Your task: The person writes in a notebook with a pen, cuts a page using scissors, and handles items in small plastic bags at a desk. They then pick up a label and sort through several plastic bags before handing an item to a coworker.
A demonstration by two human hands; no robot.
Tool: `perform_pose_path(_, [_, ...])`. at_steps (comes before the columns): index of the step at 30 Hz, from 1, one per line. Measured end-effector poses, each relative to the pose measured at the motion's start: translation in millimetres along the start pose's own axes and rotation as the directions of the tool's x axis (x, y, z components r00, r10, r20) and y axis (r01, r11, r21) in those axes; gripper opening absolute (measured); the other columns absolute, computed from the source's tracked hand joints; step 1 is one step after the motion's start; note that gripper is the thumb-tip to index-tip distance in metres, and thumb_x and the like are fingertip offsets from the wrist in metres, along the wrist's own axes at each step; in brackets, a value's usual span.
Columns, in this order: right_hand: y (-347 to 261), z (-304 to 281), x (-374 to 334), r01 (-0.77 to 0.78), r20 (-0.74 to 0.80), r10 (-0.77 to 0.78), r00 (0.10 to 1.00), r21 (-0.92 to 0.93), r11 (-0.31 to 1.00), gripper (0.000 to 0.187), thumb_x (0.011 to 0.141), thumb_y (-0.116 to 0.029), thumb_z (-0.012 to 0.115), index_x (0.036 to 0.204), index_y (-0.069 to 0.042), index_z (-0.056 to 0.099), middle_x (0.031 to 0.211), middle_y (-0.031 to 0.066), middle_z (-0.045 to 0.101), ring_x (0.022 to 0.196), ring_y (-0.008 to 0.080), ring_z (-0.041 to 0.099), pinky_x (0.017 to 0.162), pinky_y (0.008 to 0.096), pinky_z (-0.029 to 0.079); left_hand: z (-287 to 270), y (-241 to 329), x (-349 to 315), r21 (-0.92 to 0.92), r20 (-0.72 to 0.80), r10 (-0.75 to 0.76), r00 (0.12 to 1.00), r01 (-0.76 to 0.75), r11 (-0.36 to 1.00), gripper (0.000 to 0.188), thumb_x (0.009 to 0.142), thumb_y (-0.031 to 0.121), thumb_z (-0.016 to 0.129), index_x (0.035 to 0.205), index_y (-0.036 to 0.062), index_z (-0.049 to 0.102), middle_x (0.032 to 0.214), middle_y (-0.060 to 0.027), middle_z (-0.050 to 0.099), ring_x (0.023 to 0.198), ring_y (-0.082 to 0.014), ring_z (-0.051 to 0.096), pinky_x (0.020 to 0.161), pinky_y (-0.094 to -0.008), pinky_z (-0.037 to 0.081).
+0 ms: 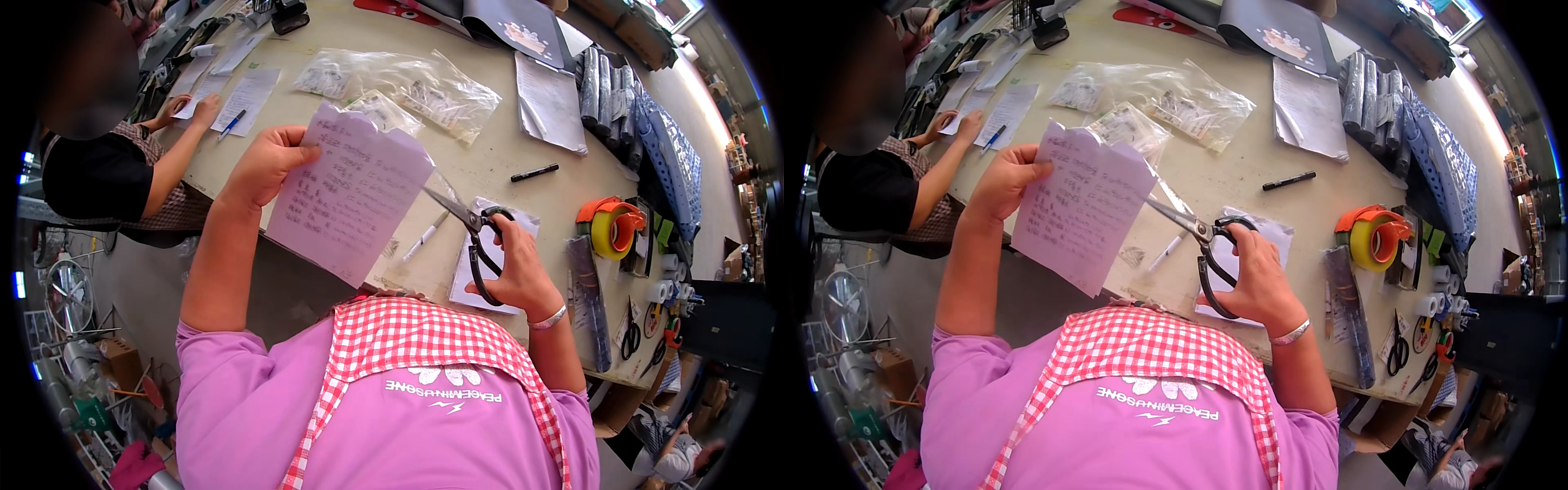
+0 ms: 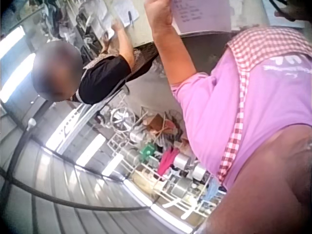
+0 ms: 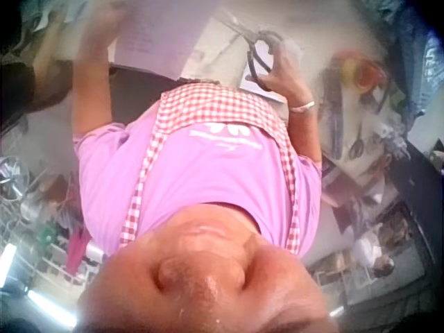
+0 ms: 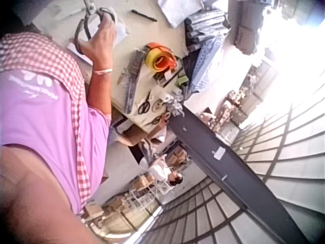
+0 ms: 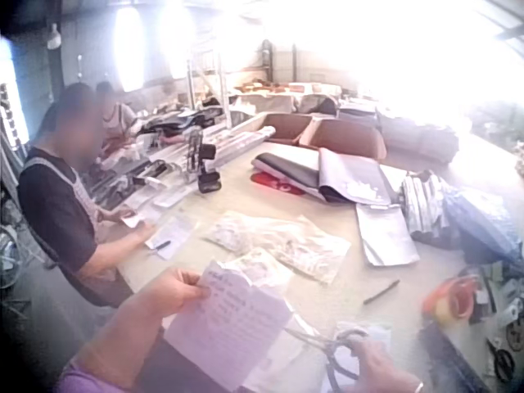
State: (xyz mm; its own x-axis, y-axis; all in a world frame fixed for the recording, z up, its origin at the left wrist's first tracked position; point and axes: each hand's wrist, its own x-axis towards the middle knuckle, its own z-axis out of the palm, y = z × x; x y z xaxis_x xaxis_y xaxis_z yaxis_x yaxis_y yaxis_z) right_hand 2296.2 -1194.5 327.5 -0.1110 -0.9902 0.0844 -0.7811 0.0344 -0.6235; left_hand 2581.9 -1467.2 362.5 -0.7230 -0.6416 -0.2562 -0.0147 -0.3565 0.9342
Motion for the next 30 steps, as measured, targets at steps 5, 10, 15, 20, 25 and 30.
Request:
perform_pose_path(5, [-5, -4, -3, -0.016, -0.012, 0.016, 1.000, -0.032, 0.999, 0.087, 0.052, -0.039, 0.084, 0.122, -0.006, 0.045, 0.098, 0.0087, 0.052, 0.087, 0.0234, 0.052, 0.086, 0.0360, 0.037, 5, -2, -9, 0.147, -0.027, 0.059, 0.998, -0.054, 0.988, 0.021, 0.085, 0.003, 0.061, 0.104, -0.0044, 0.064, 0.092, -0.0074, 0.068, 0.078, -0.0112, 0.063, 0.072, -0.0246, 0.051])
perform_pose_path(10, [2, -6, -3, 0.019, -0.021, -0.021, 1.000, -0.081, 0.997, 0.088, 0.048, -0.036, 0.086, 0.121, -0.006, 0.047, 0.093, 0.0065, 0.053, 0.082, 0.0214, 0.051, 0.083, 0.0345, 0.037, 20, -1, -12, 0.278, 0.010, 0.045, 0.999, -0.046, 0.960, 0.020, 0.085, 0.005, 0.062, 0.102, -0.0041, 0.065, 0.089, -0.0045, 0.067, 0.077, -0.0084, 0.061, 0.070, -0.0230, 0.049])
perform_pose_path(15, [6, -10, -2, 0.051, -0.032, -0.054, 0.998, -0.097, 0.994, 0.091, 0.044, -0.037, 0.088, 0.120, -0.006, 0.049, 0.090, 0.0048, 0.053, 0.079, 0.0196, 0.050, 0.082, 0.0332, 0.037, 28, 0, -13, 0.303, 0.045, 0.027, 0.999, -0.040, 0.952, 0.019, 0.084, 0.004, 0.062, 0.101, -0.0044, 0.066, 0.088, -0.0037, 0.067, 0.077, -0.0079, 0.060, 0.070, -0.0228, 0.049])
perform_pose_path(20, [5, -13, -1, 0.022, -0.004, -0.022, 1.000, -0.079, 0.997, 0.083, 0.048, -0.034, 0.085, 0.118, -0.006, 0.051, 0.086, 0.0053, 0.054, 0.078, 0.0201, 0.052, 0.080, 0.0329, 0.037, 34, -2, -7, 0.312, 0.083, 0.011, 0.996, -0.037, 0.949, 0.019, 0.083, 0.000, 0.060, 0.100, -0.0048, 0.066, 0.089, -0.0041, 0.067, 0.079, -0.0084, 0.060, 0.073, -0.0229, 0.048])
perform_pose_path(25, [6, -16, -2, -0.017, 0.029, 0.019, 0.999, -0.047, 0.999, 0.072, 0.055, -0.026, 0.081, 0.118, -0.007, 0.051, 0.084, 0.0059, 0.054, 0.079, 0.0211, 0.053, 0.079, 0.0333, 0.036, 40, -1, -5, 0.331, 0.086, 0.009, 0.996, -0.037, 0.943, 0.019, 0.083, 0.000, 0.060, 0.100, -0.0052, 0.066, 0.088, -0.0040, 0.067, 0.078, -0.0084, 0.060, 0.072, -0.0227, 0.048])
perform_pose_path(30, [11, -13, -4, -0.038, 0.036, 0.040, 0.999, -0.036, 0.999, 0.067, 0.058, -0.022, 0.080, 0.117, -0.007, 0.052, 0.081, 0.0055, 0.055, 0.077, 0.0212, 0.054, 0.079, 0.0332, 0.037, 43, -2, -3, 0.333, 0.082, 0.032, 0.996, -0.057, 0.941, 0.019, 0.083, -0.002, 0.058, 0.100, -0.0055, 0.066, 0.085, -0.0050, 0.067, 0.074, -0.0083, 0.061, 0.068, -0.0227, 0.050])
